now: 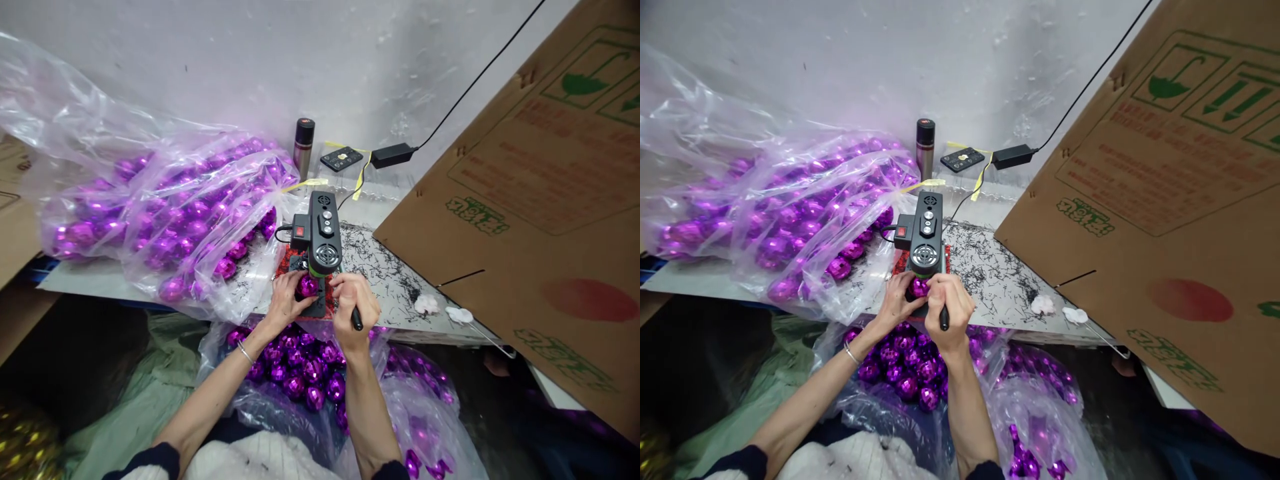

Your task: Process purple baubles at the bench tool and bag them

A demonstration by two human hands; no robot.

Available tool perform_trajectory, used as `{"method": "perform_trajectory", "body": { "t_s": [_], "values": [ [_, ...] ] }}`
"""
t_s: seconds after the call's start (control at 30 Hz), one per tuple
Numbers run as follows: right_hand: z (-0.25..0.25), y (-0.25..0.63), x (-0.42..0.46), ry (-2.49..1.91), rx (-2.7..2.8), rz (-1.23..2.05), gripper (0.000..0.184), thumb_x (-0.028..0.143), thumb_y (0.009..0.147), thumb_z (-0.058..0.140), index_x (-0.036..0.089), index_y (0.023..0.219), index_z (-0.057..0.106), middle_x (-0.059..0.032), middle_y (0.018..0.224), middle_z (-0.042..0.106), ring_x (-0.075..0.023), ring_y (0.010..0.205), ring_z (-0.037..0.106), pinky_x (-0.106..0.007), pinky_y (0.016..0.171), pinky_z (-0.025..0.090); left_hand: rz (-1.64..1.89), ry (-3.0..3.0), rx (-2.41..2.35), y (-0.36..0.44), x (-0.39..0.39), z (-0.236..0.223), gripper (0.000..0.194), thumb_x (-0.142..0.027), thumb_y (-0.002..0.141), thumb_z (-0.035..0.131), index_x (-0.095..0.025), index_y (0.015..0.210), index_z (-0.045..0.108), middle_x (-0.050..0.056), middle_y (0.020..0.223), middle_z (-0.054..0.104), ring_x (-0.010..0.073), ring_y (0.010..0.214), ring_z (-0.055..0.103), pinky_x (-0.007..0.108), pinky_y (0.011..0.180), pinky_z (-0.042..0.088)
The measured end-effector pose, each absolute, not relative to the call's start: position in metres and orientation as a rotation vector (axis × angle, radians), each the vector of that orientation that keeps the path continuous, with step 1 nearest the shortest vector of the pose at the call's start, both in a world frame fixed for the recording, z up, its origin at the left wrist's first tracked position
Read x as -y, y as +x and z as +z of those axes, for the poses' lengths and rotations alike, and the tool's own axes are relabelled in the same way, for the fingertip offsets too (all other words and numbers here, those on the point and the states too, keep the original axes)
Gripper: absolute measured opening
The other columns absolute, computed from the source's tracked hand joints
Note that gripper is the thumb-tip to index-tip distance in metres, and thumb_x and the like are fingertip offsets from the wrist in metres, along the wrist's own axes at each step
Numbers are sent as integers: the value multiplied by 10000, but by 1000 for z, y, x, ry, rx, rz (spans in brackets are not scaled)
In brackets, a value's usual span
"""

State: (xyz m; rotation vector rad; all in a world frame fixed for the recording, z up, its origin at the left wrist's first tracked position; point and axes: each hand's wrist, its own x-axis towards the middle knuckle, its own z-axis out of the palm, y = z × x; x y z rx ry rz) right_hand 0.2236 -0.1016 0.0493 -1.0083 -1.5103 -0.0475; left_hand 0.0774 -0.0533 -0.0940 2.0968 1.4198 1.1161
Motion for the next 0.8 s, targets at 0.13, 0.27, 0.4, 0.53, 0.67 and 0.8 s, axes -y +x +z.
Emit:
{"method": "perform_trajectory", "body": {
  "t_s": [0.13,0.27,0.4,0.53,0.67,0.8],
  "values": [
    [43,222,104,-1003,1505,-49,291,159,1066,456,251,820,581,-6,779,687,-154,719,683,-302,640,517,1139,2069,-1387,82,54,-102,554,-423,916,825,-223,1406,662,128,1310,772,325,1219,729,481,1079,546],
    [21,218,105,-1001,1468,-75,292,155,1057,438,246,816,577,-9,800,685,-158,730,688,-308,639,525,1130,2045,-1392,82,56,-107,560,-445,916,822,-223,1406,664,112,1231,798,318,1164,740,473,1067,534],
    [-3,217,101,-953,1462,-139,307,186,1076,397,242,818,553,-8,820,668,-141,698,653,-302,630,524,1147,2031,-1412,83,57,-107,551,-494,928,809,-219,1386,673,109,1195,800,317,1142,737,475,1063,531],
    [-16,217,95,-907,1443,-129,307,204,1084,379,244,814,520,-3,809,630,-135,663,596,-304,613,487,1131,2043,-1410,84,58,-107,534,-517,938,798,-220,1365,682,111,1193,797,319,1138,733,478,1059,534],
    [-22,214,93,-900,1393,-129,311,217,1080,373,246,805,513,1,793,605,-145,663,577,-326,626,474,1141,2053,-1397,83,59,-106,534,-522,948,783,-211,1368,679,119,1211,794,321,1144,735,486,1067,536],
    [-24,211,94,-896,1358,-132,315,217,1078,385,242,793,519,4,795,617,-144,653,570,-347,660,479,1138,2049,-1399,84,59,-106,536,-534,951,773,-210,1368,683,126,1220,794,326,1155,737,492,1071,537]
  ]
}}
